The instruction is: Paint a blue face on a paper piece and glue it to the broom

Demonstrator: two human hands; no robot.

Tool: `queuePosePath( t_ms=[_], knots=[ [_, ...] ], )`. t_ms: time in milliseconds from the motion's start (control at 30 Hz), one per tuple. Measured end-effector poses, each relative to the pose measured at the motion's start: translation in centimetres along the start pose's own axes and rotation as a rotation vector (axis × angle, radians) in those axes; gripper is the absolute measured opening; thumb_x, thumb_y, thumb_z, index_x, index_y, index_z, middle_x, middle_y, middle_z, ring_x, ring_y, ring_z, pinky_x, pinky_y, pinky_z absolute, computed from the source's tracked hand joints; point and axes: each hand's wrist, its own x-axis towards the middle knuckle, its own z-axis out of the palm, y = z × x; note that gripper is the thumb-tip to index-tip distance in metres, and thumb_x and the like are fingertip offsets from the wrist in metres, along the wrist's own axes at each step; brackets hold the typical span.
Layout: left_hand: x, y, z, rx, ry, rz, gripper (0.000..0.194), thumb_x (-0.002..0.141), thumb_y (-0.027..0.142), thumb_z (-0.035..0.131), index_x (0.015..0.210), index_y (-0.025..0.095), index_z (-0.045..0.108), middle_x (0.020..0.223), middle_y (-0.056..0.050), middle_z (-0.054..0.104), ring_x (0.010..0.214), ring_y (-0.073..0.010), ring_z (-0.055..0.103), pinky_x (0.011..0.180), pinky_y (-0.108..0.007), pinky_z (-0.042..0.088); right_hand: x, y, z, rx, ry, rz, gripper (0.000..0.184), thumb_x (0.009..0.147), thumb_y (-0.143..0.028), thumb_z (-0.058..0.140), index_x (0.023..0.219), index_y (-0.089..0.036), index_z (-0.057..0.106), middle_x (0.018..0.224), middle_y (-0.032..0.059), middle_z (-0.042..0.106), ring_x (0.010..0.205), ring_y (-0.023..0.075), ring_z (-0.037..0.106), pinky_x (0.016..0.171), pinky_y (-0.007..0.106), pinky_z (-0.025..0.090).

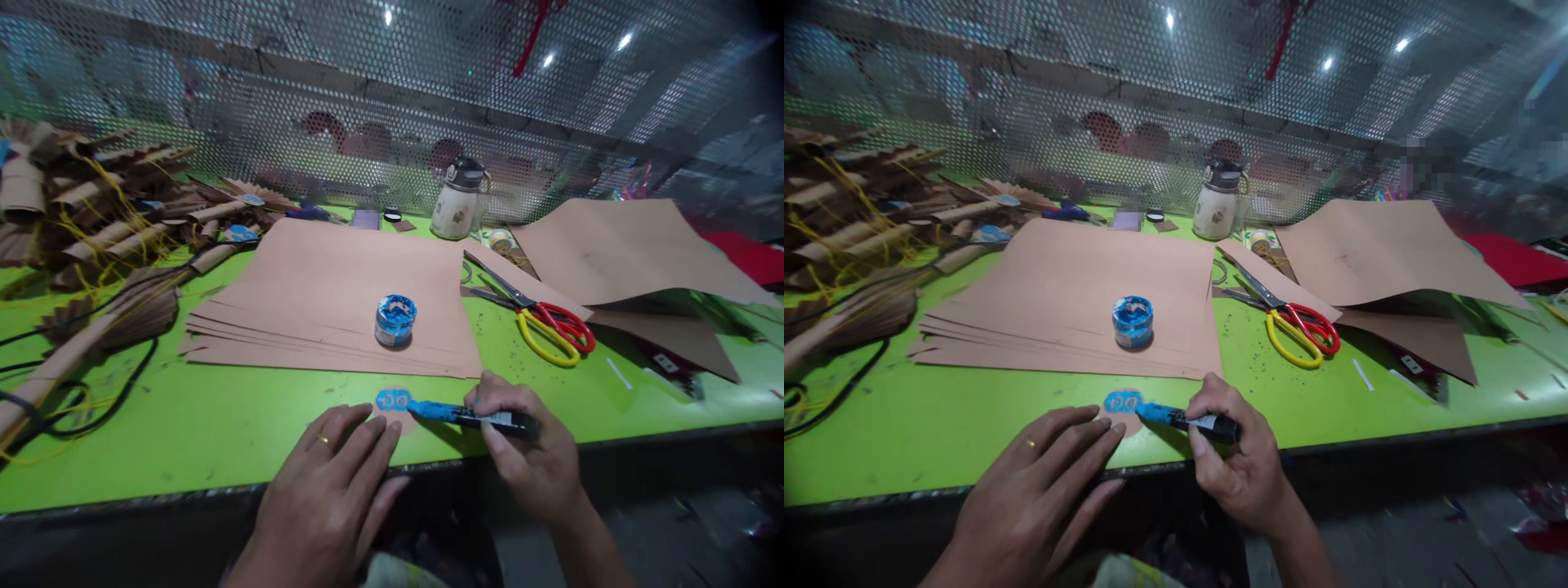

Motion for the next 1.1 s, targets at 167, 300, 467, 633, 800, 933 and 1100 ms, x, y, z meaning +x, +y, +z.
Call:
queuePosePath(
  t_ms=[167,300,467,633,800,933,1100],
  knots=[
    [0.1,0.0,-0.1,0.006,-0.014,0.011,0.034,0.092,0.019,0.061,0.125,0.008,0.062,0.115,-0.012,0.068,0.113,-0.0303,0.053,0.092,-0.047,0.05,0.2,-0.2,0.0,0.017,-0.002,-0.06,0.028,0.086,-0.005,0.053,0.104,-0.026,0.059,0.085,0.0039,0.058,0.088,0.023,0.058,0.08,0.043,0.047],
    [0.0,-0.1,-0.1,0.001,-0.005,0.01,0.033,0.092,0.019,0.061,0.123,0.008,0.062,0.115,-0.012,0.068,0.113,-0.0301,0.053,0.093,-0.046,0.05,0.4,-0.3,-0.1,0.007,0.03,-0.049,0.026,0.087,-0.006,0.053,0.103,-0.026,0.06,0.085,0.004,0.057,0.087,0.0229,0.058,0.077,0.041,0.047],
    [0.0,-0.1,0.0,0.004,-0.015,0.012,0.034,0.092,0.018,0.062,0.124,0.008,0.063,0.114,-0.012,0.068,0.113,-0.0309,0.053,0.092,-0.048,0.05,0.5,-0.4,-0.2,-0.053,0.002,-0.018,0.024,0.087,-0.008,0.056,0.101,-0.026,0.061,0.088,0.0042,0.06,0.089,0.023,0.058,0.079,0.04,0.047],
    [-0.2,-0.1,0.0,0.006,-0.009,0.008,0.034,0.091,0.019,0.063,0.123,0.007,0.063,0.114,-0.012,0.068,0.113,-0.0312,0.054,0.092,-0.048,0.051,0.4,-0.5,-0.4,-0.047,-0.062,-0.04,0.023,0.087,-0.009,0.056,0.102,-0.026,0.062,0.085,0.0041,0.06,0.087,0.0233,0.058,0.079,0.042,0.047],
    [0.0,-0.1,-0.1,0.019,0.007,0.015,0.032,0.091,0.019,0.061,0.121,0.009,0.064,0.112,-0.012,0.069,0.111,-0.0301,0.055,0.091,-0.047,0.052,0.1,-0.8,-1.1,-0.015,-0.149,-0.004,0.02,0.087,-0.014,0.057,0.102,-0.026,0.063,0.092,0.007,0.059,0.092,0.0262,0.057,0.078,0.043,0.047],
    [0.2,0.0,-0.2,0.03,0.005,0.017,0.034,0.091,0.019,0.062,0.123,0.009,0.063,0.112,-0.012,0.07,0.11,-0.0294,0.057,0.09,-0.046,0.053,0.0,-0.8,-1.3,0.064,-0.16,0.035,0.019,0.087,-0.017,0.056,0.102,-0.027,0.064,0.095,0.0071,0.055,0.092,0.0258,0.054,0.079,0.044,0.045],
    [0.1,0.0,-0.3,0.036,0.004,0.015,0.032,0.091,0.019,0.06,0.121,0.01,0.064,0.112,-0.012,0.069,0.11,-0.0291,0.057,0.09,-0.045,0.053,0.1,-0.8,-1.2,0.062,-0.126,0.05,0.019,0.088,-0.018,0.057,0.102,-0.027,0.065,0.096,0.0066,0.054,0.096,0.026,0.052,0.083,0.044,0.042]
  ],
)
